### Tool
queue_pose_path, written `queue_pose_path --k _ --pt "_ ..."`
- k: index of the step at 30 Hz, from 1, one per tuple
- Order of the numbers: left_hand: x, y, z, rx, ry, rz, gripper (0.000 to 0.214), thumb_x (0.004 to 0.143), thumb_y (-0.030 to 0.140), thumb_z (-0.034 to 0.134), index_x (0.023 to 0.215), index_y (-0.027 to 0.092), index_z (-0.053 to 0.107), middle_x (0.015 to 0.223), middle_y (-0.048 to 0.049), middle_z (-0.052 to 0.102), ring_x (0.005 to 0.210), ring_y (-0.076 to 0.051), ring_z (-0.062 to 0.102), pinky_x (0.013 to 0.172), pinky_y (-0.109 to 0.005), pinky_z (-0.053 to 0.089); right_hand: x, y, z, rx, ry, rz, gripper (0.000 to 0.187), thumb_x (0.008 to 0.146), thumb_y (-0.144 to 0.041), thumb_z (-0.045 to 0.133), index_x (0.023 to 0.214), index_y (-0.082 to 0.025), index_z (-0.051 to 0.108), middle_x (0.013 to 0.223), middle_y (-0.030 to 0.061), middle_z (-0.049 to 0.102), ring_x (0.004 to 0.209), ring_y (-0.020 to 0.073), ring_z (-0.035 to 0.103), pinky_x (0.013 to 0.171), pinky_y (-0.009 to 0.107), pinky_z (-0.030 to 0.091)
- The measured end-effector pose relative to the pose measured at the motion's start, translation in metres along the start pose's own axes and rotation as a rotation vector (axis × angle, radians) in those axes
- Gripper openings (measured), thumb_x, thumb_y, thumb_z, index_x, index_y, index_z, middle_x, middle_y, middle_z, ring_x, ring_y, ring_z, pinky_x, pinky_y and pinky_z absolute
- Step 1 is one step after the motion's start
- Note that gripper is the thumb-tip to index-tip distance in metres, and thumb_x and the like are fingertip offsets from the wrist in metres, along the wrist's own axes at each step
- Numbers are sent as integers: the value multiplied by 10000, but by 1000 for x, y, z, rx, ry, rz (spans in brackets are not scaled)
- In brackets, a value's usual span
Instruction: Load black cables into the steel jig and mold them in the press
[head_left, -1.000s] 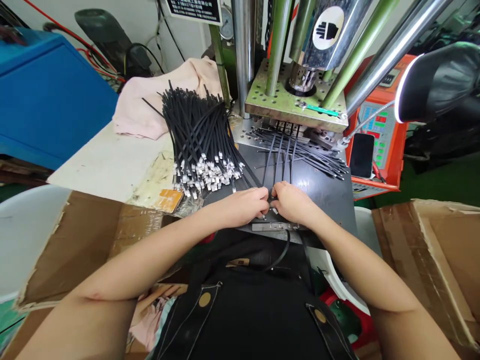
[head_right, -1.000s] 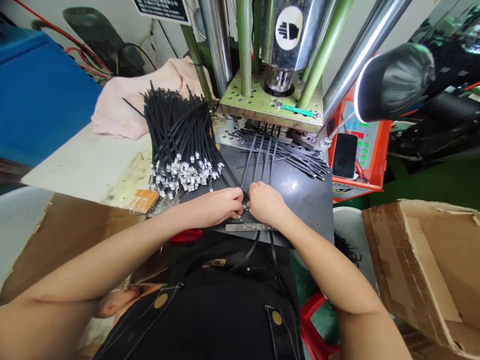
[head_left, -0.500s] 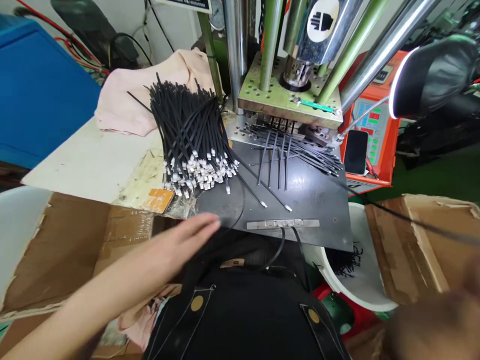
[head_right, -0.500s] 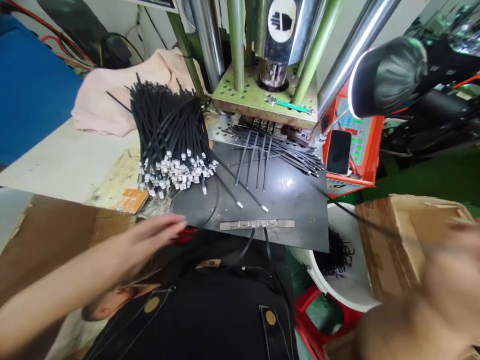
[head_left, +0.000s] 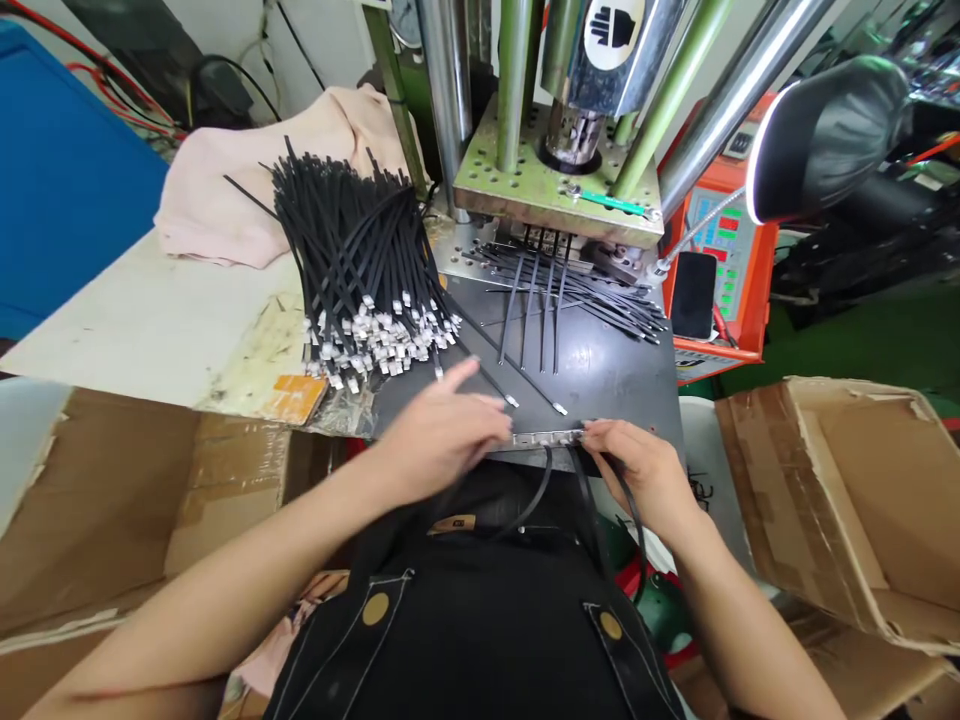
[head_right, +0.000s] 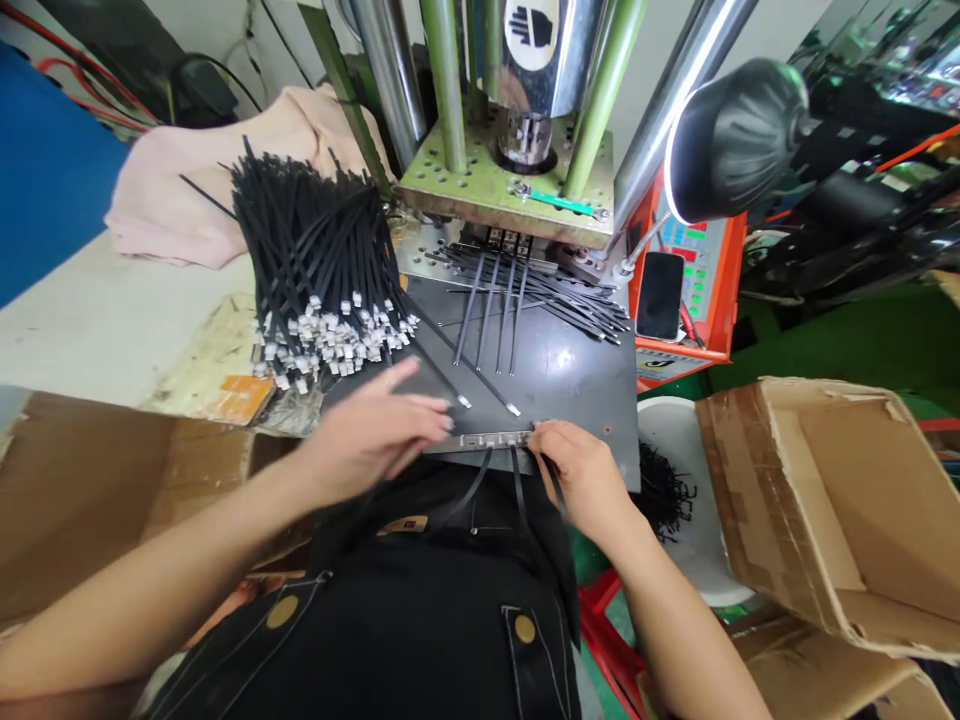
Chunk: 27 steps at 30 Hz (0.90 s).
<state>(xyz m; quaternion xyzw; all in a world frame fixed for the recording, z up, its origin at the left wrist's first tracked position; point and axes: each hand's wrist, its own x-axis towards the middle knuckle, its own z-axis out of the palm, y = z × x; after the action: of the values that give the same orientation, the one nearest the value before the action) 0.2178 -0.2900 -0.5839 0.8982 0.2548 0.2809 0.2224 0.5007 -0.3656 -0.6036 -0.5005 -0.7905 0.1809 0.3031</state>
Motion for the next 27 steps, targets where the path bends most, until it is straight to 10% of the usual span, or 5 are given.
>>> queue_pose_path --k 4,12,18,22,27 --pt "17 16 31 -70 -142 -32 197 834 31 423 823 192 536 679 77 580 600 -71 550 1160 -510 334 -2 -2 -2 -116 -90 7 237 961 -144 444 969 -215 670 984 89 695 971 213 648 838 361 559" --pt "18 31 26 238 -237 -94 173 852 56 405 870 168 536 659 22 578 583 -131 545 1057 -448 455 -1 13 5 -225 -44 103 176 939 -258 558 990 -178 707 914 101 683 846 243 586 742 384 522" --pt "-2 0 -7 286 -226 -18 297 903 35 384 1044 152 618 1019 -73 685 951 -180 627 989 -393 486 46 29 -15 -65 -310 311 178 930 -355 580 898 -234 707 832 23 729 731 193 674 661 302 516" --pt "3 -36 -32 672 -234 -108 206 897 67 484 932 110 682 1206 -183 610 1080 -314 554 847 -457 483 94 2 18 -330 -413 357 283 884 -458 639 905 -176 655 814 89 717 720 242 677 608 314 480" --pt "15 -52 -29 729 -350 75 208 959 155 474 902 121 671 939 -107 672 867 -242 581 718 -360 429 132 -33 55 -373 -579 288 228 865 -193 606 1078 -113 598 1030 171 676 876 275 674 709 340 490"
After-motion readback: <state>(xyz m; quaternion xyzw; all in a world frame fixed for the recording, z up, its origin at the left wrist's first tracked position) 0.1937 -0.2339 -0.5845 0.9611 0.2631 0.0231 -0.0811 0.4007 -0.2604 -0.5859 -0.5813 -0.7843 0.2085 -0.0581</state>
